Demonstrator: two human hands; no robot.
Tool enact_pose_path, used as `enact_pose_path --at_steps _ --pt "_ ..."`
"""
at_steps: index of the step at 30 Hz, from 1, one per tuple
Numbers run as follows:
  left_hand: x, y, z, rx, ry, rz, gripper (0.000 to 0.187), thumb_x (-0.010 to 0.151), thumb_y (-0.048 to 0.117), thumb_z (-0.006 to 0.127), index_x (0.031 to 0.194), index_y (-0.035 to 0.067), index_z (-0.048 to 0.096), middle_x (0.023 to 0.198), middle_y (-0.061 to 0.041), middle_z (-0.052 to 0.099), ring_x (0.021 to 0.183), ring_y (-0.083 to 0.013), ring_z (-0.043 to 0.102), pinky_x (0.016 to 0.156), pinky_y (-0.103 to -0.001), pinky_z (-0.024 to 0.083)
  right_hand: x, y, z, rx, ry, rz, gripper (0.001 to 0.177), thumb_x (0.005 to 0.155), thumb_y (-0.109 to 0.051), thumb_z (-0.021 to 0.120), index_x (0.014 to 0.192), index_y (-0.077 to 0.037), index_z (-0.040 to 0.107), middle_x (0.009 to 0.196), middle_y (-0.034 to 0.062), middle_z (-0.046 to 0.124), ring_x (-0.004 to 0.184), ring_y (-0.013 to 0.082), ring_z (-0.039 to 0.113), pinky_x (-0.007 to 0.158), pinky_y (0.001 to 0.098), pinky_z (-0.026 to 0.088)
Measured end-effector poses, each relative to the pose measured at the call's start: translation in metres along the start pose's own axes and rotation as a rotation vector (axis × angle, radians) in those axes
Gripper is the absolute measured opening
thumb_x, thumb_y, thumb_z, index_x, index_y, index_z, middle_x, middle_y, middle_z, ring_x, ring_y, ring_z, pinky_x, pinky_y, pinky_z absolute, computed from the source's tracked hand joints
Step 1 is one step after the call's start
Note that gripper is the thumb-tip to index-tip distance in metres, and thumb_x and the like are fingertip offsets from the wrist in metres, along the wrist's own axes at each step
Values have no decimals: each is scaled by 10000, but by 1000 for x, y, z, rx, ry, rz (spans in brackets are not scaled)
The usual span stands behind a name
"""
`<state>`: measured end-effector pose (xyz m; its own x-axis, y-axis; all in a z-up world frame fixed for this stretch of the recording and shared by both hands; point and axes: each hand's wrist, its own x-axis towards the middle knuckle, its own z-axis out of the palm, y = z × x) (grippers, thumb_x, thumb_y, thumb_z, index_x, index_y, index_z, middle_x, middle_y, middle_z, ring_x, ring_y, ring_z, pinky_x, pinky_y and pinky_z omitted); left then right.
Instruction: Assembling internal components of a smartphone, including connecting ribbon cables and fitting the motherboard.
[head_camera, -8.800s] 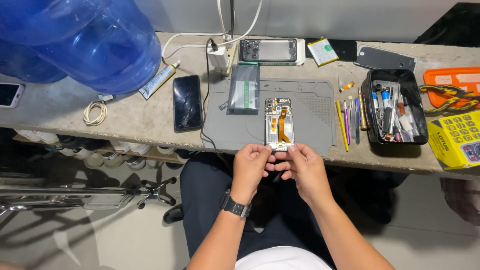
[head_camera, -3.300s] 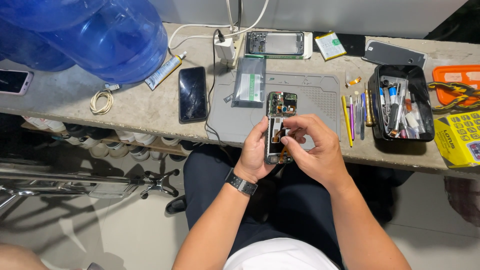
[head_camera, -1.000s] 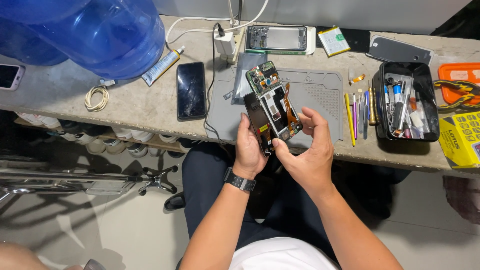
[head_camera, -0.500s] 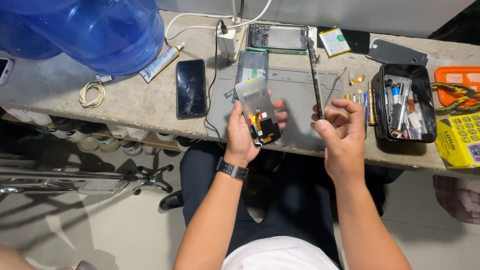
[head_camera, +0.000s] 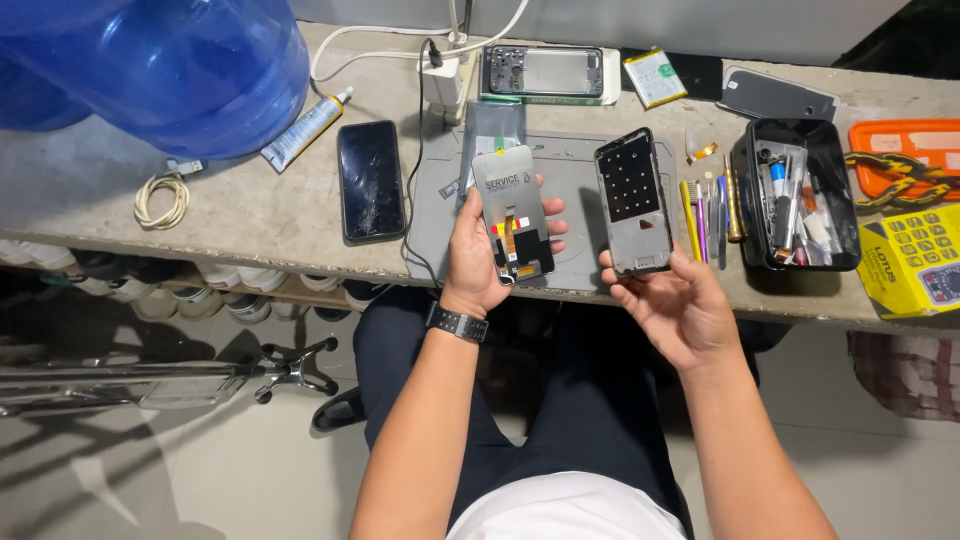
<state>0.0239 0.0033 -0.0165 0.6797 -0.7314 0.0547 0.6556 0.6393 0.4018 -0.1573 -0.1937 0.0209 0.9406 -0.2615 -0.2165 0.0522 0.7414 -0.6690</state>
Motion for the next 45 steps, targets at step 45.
enact_pose_path --at_steps 45 --pt "-8 11 6 5 15 -102 843 1080 657 389 1567 -5 582 1234 -337 772 1043 -435 813 929 -615 674 -11 14 9 -566 217 1 620 1055 -65 581 1633 -22 362 975 381 775 693 344 807 514 333 661"
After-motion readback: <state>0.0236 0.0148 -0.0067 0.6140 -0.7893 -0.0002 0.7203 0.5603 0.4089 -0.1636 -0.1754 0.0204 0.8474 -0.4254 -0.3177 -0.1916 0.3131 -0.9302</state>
